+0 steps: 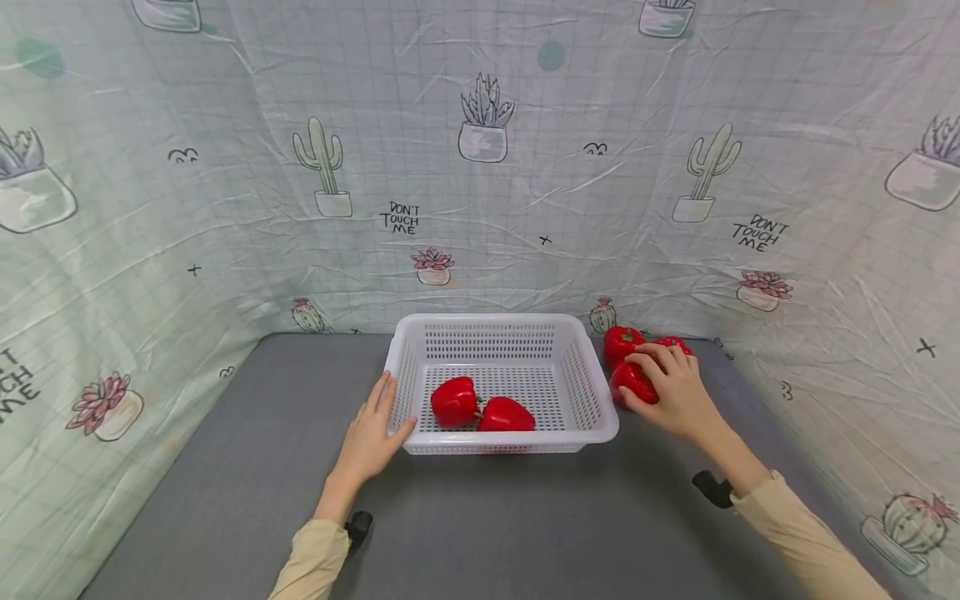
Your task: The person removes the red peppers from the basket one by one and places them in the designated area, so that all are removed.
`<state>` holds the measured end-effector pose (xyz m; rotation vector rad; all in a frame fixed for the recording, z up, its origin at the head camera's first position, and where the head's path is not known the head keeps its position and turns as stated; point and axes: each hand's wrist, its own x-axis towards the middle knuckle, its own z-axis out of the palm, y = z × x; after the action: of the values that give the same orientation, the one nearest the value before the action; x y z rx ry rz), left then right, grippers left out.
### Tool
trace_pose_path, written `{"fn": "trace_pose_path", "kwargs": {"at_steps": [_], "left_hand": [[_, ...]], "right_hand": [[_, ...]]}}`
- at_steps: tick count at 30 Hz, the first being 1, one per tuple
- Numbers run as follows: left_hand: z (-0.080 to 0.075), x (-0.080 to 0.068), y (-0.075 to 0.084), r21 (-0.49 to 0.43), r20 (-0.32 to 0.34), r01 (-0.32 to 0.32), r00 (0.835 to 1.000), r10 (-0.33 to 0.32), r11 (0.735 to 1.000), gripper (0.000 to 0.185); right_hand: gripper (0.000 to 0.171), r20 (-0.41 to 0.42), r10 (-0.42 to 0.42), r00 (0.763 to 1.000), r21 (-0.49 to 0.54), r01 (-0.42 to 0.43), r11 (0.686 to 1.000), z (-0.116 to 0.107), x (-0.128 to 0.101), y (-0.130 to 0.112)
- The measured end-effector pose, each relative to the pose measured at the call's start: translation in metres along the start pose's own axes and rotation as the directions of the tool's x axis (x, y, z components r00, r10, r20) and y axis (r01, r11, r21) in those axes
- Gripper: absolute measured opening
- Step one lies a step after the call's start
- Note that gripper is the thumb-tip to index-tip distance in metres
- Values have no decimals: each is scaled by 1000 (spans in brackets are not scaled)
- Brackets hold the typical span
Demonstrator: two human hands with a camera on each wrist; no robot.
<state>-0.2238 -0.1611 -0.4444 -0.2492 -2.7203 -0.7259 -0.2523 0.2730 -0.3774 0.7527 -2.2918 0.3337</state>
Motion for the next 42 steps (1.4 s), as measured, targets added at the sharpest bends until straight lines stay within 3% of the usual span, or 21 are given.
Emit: {"fn": "trace_pose_path", "kwargs": {"at_steps": [6,11,13,18,32,42], "left_hand": [[0,0,2,28,-5,13,1000,-12,1000,72],[1,0,2,59,-18,10,1000,-9,998,71],[0,0,2,63,-17,10,1000,-9,998,71],[-2,0,3,70,-7,17,1000,-17,997,70],[0,-1,1,71,-10,17,1000,-16,997,70],[-1,-1,2,66,-14,17,1000,-16,998,70]], "right_hand": [[41,-61,25,998,-29,-27,999,-1,-18,18],[62,-97,46,994,-81,-54,995,-2,-31,29],[61,-97,66,993,-93,-76,993,-3,-35,33],[43,-68,128,989,-106,-135,985,-4,-43,44],[42,-48,275,960,-143,-279,950,8,-56,76],[39,67,369,927,-164,-355,920,26,-59,93]]}}
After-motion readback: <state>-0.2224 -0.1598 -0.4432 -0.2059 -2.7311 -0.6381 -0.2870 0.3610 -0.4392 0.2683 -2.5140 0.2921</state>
